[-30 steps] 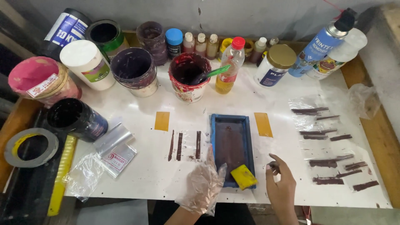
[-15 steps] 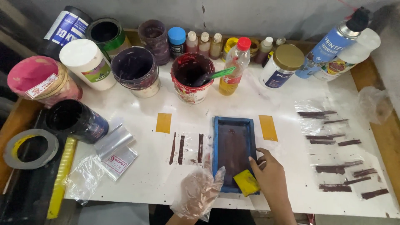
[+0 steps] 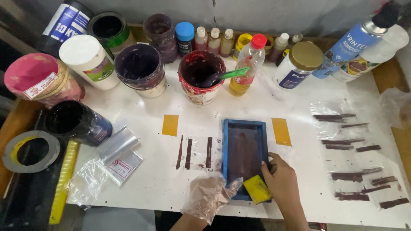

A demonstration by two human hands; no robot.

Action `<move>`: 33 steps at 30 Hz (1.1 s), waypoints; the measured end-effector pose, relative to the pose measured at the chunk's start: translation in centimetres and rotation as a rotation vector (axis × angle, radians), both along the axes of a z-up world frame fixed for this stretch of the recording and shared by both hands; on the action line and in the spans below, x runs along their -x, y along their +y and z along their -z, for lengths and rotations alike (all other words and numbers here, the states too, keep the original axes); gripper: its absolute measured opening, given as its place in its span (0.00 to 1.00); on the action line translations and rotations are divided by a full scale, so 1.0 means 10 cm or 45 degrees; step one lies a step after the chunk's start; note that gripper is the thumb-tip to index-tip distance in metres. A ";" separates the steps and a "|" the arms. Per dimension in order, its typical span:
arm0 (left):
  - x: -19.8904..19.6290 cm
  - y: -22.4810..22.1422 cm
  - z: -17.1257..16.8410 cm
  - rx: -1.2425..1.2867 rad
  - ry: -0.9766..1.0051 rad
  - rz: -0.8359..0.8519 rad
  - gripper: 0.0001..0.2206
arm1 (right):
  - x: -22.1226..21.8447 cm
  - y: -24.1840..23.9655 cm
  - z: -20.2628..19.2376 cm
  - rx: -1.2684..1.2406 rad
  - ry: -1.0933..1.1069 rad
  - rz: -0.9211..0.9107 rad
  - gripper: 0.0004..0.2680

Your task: Applying ink to a small screen printing frame and spreading it with a sponge.

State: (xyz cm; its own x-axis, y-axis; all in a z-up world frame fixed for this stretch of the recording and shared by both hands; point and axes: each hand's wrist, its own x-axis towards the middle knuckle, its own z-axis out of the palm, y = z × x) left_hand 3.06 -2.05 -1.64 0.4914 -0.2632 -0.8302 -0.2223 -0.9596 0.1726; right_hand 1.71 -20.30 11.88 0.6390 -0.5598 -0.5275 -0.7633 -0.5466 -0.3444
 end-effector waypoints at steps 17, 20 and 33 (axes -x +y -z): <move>-0.34 -0.06 -1.35 -0.029 0.136 0.111 0.39 | 0.05 -0.07 0.00 -0.033 -0.180 -0.018 0.16; -0.36 -0.05 -0.78 -0.044 0.308 0.000 0.34 | 0.04 -0.05 -0.03 -0.015 -0.142 0.001 0.18; -0.19 0.01 -0.82 0.108 0.079 0.080 0.29 | 0.10 -0.20 0.04 -0.012 -0.277 0.019 0.17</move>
